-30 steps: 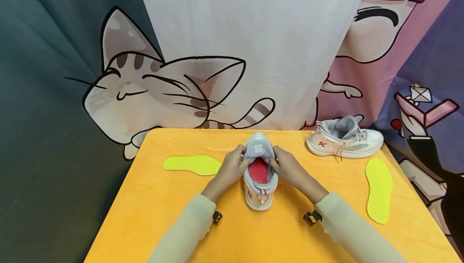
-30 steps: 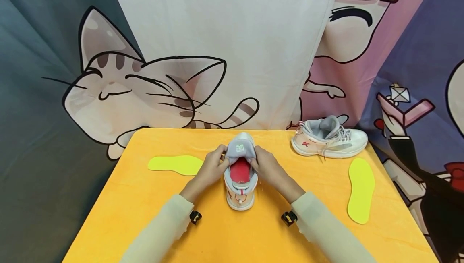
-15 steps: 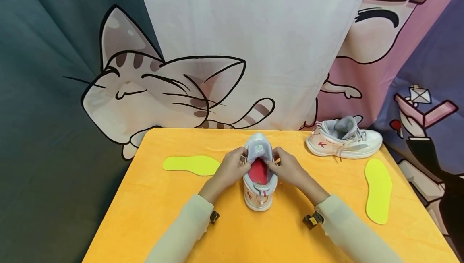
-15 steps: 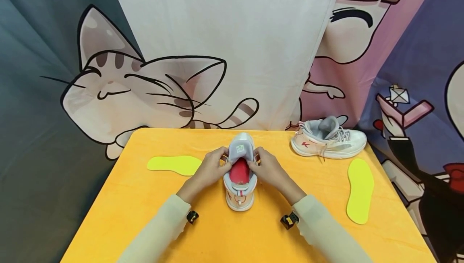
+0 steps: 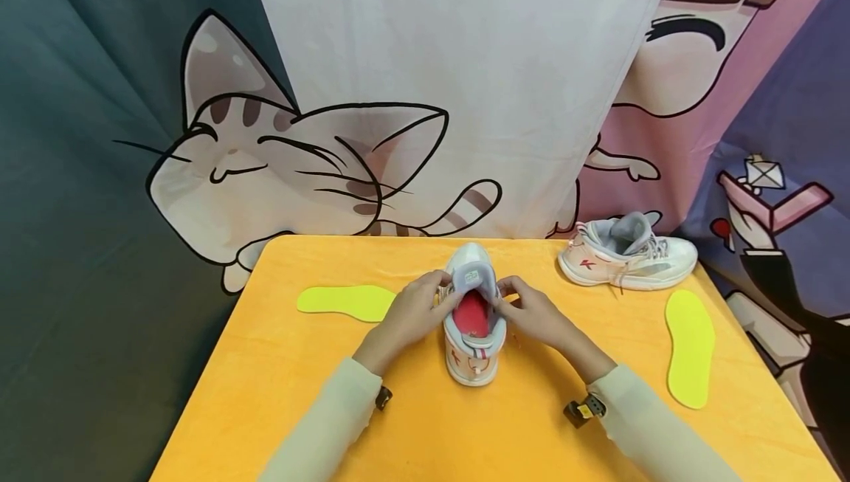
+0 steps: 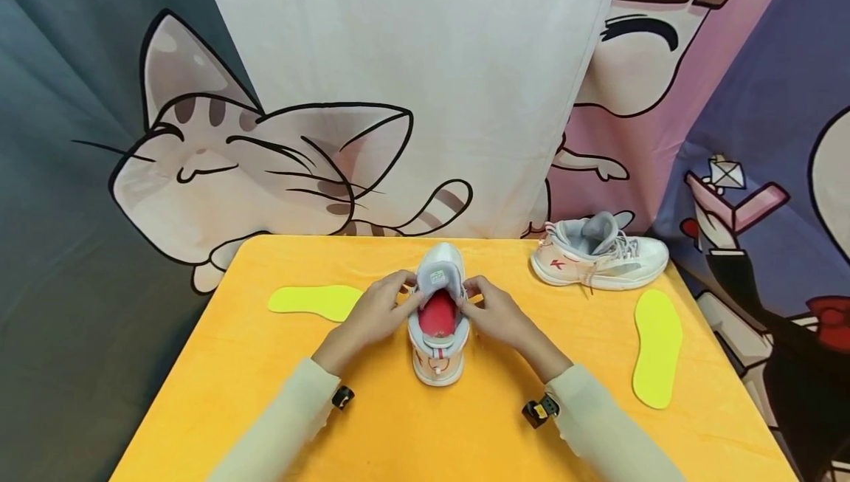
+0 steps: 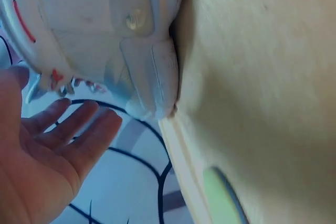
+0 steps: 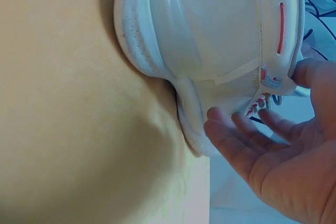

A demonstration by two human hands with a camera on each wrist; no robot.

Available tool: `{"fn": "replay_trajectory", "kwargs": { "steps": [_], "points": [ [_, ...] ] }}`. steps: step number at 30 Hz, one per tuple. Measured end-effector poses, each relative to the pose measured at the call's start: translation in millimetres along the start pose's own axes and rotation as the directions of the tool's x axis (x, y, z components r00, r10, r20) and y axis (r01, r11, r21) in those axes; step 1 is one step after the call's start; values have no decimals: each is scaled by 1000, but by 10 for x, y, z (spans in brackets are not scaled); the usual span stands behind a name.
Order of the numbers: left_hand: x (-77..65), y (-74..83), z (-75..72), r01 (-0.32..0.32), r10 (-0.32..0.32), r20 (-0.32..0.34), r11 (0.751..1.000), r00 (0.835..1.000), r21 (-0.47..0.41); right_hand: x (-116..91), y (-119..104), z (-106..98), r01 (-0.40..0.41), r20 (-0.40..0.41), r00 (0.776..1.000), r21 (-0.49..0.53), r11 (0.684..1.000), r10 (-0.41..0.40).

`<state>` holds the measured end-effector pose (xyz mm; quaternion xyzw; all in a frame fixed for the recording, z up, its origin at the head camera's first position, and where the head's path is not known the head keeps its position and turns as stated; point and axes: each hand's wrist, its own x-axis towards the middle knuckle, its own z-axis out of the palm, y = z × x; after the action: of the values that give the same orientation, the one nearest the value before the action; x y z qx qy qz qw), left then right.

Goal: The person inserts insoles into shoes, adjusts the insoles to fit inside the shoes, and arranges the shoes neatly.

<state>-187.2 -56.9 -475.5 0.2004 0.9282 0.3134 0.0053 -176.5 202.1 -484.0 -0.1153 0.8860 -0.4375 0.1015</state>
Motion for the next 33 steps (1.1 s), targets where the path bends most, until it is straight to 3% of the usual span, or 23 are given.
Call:
{"fn": "replay_trajectory", "kwargs": {
  "steps": [8,21,27,33],
  "points": [
    [-111,-293,-293,34,-30,-30,991,999,127,-162,121,-50,67,0,998,19,998,-67],
    [-305,-834,-679,72,-82,55,984,995,161,-296,268,-142,115,-71,990,-67,991,-120],
    [-251,-1091,-768,107,-128,109,978,986,182,-318,306,-204,127,-94,985,-147,981,-142],
    [-242,-1320,-747,153,-187,157,967,970,203,-370,382,-224,137,-103,981,-228,964,-164]
  ]
}}
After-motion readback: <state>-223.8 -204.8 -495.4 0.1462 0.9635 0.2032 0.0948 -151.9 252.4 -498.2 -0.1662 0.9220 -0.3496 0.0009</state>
